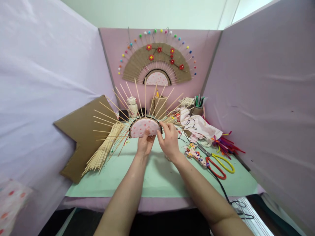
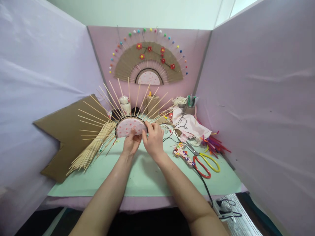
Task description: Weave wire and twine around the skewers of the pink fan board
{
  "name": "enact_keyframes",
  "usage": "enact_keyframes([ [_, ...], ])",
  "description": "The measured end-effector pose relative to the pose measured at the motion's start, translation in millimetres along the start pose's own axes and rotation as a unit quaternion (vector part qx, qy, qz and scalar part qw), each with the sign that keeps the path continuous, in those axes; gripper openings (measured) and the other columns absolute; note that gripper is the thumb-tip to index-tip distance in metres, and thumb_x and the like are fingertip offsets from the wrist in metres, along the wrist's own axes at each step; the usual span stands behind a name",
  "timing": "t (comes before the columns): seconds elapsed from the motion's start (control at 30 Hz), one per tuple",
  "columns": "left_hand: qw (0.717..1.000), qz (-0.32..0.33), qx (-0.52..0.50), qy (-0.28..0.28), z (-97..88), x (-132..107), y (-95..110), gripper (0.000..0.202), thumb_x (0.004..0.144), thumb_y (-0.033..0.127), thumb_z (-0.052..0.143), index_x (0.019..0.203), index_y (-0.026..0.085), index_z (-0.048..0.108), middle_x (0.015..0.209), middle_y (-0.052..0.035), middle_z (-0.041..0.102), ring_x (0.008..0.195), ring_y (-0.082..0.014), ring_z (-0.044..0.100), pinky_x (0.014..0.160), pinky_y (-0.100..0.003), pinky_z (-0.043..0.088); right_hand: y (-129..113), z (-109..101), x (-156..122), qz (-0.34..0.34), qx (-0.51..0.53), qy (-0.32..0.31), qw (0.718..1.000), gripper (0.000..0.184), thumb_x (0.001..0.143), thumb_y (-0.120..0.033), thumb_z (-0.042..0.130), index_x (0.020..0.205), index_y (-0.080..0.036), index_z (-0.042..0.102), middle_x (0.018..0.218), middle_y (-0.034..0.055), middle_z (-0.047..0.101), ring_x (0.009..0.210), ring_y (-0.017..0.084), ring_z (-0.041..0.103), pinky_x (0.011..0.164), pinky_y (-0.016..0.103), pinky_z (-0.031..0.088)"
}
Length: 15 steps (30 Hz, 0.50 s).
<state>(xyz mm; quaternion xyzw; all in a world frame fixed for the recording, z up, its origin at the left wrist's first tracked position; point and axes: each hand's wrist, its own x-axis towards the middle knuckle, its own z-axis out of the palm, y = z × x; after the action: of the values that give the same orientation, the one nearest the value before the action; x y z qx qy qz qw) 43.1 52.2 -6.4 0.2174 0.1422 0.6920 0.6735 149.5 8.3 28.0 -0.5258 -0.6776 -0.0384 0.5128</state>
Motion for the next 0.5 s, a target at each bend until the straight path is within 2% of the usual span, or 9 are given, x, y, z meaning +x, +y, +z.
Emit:
enact_keyframes([
  [0.1,1.0,0.001,0.002,0.005,-0.1,0.2,0.5,0.028,0.069,0.021,0.077,0.093,0.016,0.064,0.094,-0.0052,0.07,0.09,-0.016,0.065,0.09,-0.032,0.048,1.4,-2.0,-2.2,-0.007,0.021,0.017,1.0,0.033,0.088,-0.029,0.048,0.119,-0.02,0.056,0.105,0.0105,0.052,0.101,0.024,0.049,0.089,0.04,0.038],
  [0.17,1.0,0.008,-0.006,0.004,0.0,0.5,1.1,0.03,0.068,0.02,0.077,0.095,0.017,0.063,0.094,-0.004,0.07,0.09,-0.0158,0.065,0.091,-0.032,0.048,4.4,-4.4,-6.2,-0.002,0.052,0.06,0.997,0.029,0.088,-0.028,0.048,0.115,-0.02,0.055,0.106,0.0105,0.052,0.101,0.023,0.05,0.089,0.039,0.039],
  [0.27,1.0,0.022,-0.021,0.004,0.2,1.0,2.0,0.029,0.069,0.017,0.076,0.095,0.019,0.064,0.094,-0.0017,0.071,0.089,-0.0138,0.065,0.09,-0.031,0.049,14.0,-3.1,-16.1,0.04,0.1,0.114,0.988,0.015,0.085,-0.029,0.052,0.096,-0.019,0.051,0.095,0.0077,0.053,0.093,0.021,0.05,0.085,0.037,0.042],
  [0.37,0.999,0.026,-0.03,0.01,-0.1,1.3,2.5,0.026,0.07,0.015,0.075,0.094,0.019,0.064,0.093,-0.0006,0.071,0.088,-0.0123,0.065,0.091,-0.03,0.05,27.4,9.6,-28.1,0.121,0.133,0.077,0.981,0.022,0.078,-0.036,0.059,0.084,-0.021,0.045,0.088,0.005,0.051,0.088,0.02,0.05,0.082,0.036,0.043],
  [0.43,0.999,0.025,-0.03,0.016,-0.4,1.6,2.6,0.024,0.071,0.015,0.074,0.092,0.018,0.063,0.092,-0.0005,0.071,0.088,-0.0123,0.065,0.093,-0.032,0.049,34.6,21.6,-34.5,0.194,0.16,0.02,0.968,0.034,0.072,-0.042,0.065,0.087,-0.02,0.044,0.093,0.0065,0.053,0.09,0.021,0.051,0.083,0.036,0.043],
  [0.5,0.999,0.025,-0.029,0.02,-0.5,2.0,2.8,0.023,0.071,0.015,0.074,0.092,0.018,0.064,0.091,-0.0009,0.071,0.088,-0.0125,0.065,0.094,-0.033,0.048,38.3,30.7,-37.8,0.25,0.219,-0.034,0.943,0.044,0.066,-0.046,0.069,0.092,-0.02,0.045,0.097,0.0075,0.056,0.092,0.02,0.054,0.083,0.036,0.044],
])
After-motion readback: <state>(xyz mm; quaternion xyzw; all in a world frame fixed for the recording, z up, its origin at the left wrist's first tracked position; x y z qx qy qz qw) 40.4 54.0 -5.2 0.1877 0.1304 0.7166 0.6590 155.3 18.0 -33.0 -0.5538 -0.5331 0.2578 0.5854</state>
